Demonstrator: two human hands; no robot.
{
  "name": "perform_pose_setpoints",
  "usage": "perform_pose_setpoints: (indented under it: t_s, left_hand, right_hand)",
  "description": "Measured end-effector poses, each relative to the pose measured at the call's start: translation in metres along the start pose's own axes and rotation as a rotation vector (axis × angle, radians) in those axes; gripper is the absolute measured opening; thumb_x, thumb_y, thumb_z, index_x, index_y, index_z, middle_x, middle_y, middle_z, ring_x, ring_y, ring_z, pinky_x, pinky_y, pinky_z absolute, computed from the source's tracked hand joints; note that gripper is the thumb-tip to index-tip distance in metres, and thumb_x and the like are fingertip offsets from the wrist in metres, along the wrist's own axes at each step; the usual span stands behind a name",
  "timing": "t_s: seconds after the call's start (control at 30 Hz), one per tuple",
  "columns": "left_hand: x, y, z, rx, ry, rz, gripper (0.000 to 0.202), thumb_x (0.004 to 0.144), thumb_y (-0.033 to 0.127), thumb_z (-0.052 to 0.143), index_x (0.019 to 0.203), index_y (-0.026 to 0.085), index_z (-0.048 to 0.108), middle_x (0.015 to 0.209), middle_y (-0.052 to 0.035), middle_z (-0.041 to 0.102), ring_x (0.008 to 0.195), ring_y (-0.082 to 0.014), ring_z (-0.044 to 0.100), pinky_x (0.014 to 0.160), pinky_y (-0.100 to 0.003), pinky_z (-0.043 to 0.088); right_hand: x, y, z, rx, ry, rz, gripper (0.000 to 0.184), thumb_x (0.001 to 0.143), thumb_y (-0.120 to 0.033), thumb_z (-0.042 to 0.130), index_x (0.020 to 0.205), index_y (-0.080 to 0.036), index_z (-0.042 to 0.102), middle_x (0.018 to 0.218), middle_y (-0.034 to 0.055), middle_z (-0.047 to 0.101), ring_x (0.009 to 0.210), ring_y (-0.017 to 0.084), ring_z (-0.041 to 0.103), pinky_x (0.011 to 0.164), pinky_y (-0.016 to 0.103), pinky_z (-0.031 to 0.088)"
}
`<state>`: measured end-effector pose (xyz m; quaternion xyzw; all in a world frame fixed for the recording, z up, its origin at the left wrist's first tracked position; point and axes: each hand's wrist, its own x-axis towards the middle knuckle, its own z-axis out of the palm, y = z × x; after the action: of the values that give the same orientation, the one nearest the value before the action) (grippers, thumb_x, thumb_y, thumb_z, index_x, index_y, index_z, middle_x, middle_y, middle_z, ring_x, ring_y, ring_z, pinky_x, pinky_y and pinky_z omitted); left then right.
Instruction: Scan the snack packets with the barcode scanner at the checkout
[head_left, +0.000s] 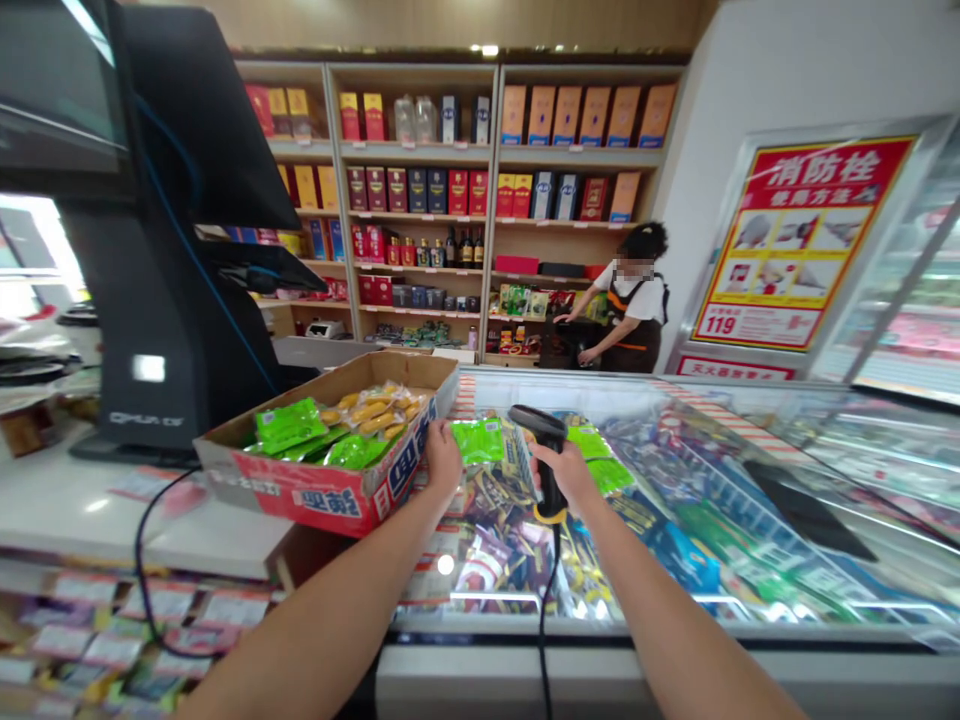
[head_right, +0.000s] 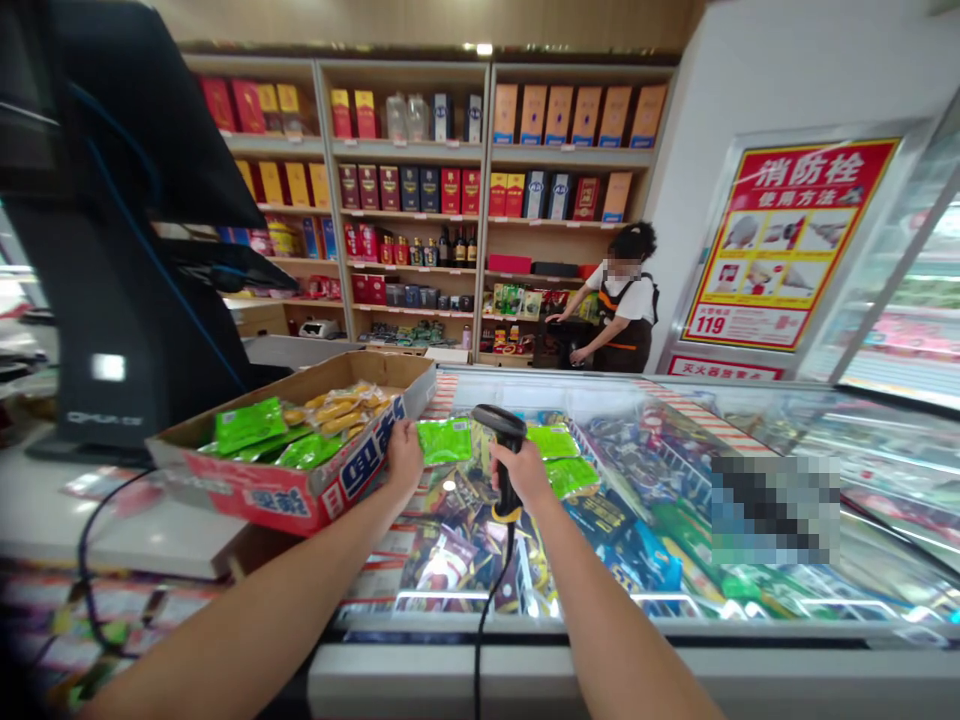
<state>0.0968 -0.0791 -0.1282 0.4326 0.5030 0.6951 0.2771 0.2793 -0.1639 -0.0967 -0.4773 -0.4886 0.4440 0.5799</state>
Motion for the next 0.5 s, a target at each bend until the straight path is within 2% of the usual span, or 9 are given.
perform_pose_setpoints:
  t_s: [0.07, 0.13, 0.27, 0.5]
  left_hand:
    - [-0.0005, -0.0024, -0.0024, 0.115, 0.004, 0.107, 0.010, 0.084, 0.019, 0.045, 0.076, 0.022, 0.050, 0.073, -0.0017, 0.056, 0.071, -0.0164, 0.054, 0.072, -0.029, 0.043]
    - [-0.0013, -0.0042, -0.0024, 0.165, 0.002, 0.159, 0.010, 0.086, 0.019, 0.042, 0.078, 0.022, 0.049, 0.074, -0.0015, 0.056, 0.071, -0.0162, 0.054, 0.070, -0.028, 0.042]
    - [-0.0012, -0.0082, -0.0011, 0.201, 0.001, 0.188, 0.011, 0.088, 0.020, 0.041, 0.080, 0.021, 0.048, 0.074, -0.0014, 0.056, 0.070, -0.0157, 0.053, 0.068, -0.028, 0.042]
    - [-0.0010, -0.0102, -0.0006, 0.166, 0.005, 0.194, 0.010, 0.087, 0.019, 0.042, 0.079, 0.021, 0.048, 0.071, -0.0007, 0.055, 0.068, -0.0152, 0.051, 0.067, -0.028, 0.040]
  right_hand:
    - [-0.0001, -0.0022, -0.0029, -0.125, -0.109, 0.018, 0.027, 0.063, -0.037, 0.070, 0.053, -0.017, 0.054, 0.041, -0.0012, 0.053, 0.033, 0.012, 0.049, 0.034, 0.024, 0.041]
    - [0.0002, -0.0025, -0.0047, -0.195, -0.164, 0.007, 0.023, 0.063, -0.036, 0.070, 0.057, -0.018, 0.055, 0.042, -0.0018, 0.054, 0.033, 0.013, 0.049, 0.034, 0.024, 0.041]
    - [0.0011, 0.0006, -0.0045, -0.194, -0.165, -0.006, 0.021, 0.064, -0.035, 0.068, 0.061, -0.018, 0.056, 0.043, -0.0028, 0.055, 0.032, 0.012, 0.049, 0.033, 0.024, 0.040]
    - [0.0027, 0.0038, -0.0044, -0.236, -0.173, 0.044, 0.029, 0.064, -0.037, 0.064, 0.046, -0.018, 0.053, 0.038, 0.0008, 0.053, 0.031, 0.013, 0.049, 0.035, 0.026, 0.041]
